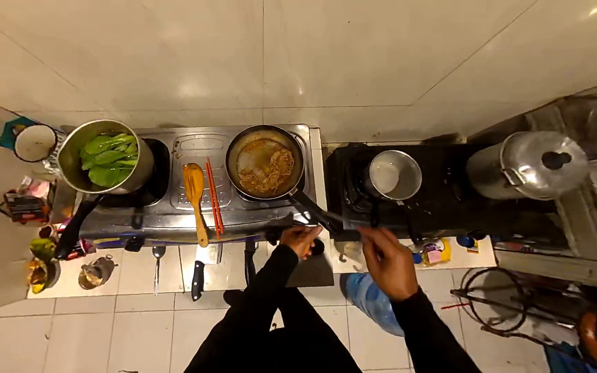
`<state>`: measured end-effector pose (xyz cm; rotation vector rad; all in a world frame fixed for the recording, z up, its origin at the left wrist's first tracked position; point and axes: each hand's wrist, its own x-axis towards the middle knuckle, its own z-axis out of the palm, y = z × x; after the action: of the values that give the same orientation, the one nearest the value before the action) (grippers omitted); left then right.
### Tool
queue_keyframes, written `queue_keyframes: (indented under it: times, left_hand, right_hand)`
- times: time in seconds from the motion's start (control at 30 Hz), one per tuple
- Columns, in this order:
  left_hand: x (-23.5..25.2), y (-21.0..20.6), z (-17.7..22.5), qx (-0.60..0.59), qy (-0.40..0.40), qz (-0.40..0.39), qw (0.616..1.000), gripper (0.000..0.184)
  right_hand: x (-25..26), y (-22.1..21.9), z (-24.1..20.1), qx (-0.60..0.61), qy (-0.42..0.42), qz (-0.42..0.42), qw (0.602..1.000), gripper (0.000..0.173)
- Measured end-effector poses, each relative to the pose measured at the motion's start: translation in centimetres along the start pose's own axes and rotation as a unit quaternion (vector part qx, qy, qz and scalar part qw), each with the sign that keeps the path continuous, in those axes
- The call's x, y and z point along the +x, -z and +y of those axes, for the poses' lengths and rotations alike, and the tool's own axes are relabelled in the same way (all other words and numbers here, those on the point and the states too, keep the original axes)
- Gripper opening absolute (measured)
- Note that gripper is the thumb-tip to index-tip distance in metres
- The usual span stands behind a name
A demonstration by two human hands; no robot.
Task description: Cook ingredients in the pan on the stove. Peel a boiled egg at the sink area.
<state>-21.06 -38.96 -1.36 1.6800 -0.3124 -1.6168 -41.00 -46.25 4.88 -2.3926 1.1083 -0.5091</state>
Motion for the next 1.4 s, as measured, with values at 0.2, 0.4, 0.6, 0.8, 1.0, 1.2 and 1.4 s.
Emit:
queue_keyframes:
  times: [0.2, 0.4, 0.6, 0.8, 1.0, 1.2, 1.4]
  left_hand:
    - [1.2, -0.9, 1.7, -0.026, 0.021, -0.007, 0.999, 0.034]
    - [1.8, -0.6, 2.2, -0.079, 0.034, -0.024, 0.996, 0.037]
    - [1.7, 0.1, 1.8, -0.077, 0.030, -0.041, 0.996, 0.028]
    - [1.2, 0.8, 1.3, -0.085, 0.019, -0.047, 0.995, 0.027]
    - [1.1, 1.2, 1.2, -0.079, 0.013, -0.046, 0.996, 0.026]
    - [0.9, 1.2, 1.1, -0.084, 0.017, -0.041, 0.995, 0.024]
    - [0.7, 1.5, 1.1, -0.065, 0.019, -0.047, 0.997, 0.033]
  right_hand:
    - [15.5, -5.2, -2.4, -0.077, 0.073, -0.125, 0.986, 0.032]
    - [18.4, -6.2, -2.9, -0.105, 0.070, -0.184, 0.975, 0.028]
    - [16.9, -8.0, -4.6, -0.070, 0.139, -0.185, 0.970, 0.029]
    - [17.7, -5.6, -5.0, -0.103, 0.115, -0.229, 0.961, 0.028]
    - [18.8, -6.8, -5.4, -0.117, 0.093, -0.214, 0.965, 0.027]
    - [22.4, -8.7, -4.7, -0.097, 0.074, -0.195, 0.973, 0.033]
    - [19.4, -6.4, -5.0, -0.079, 0.096, -0.199, 0.972, 0.027]
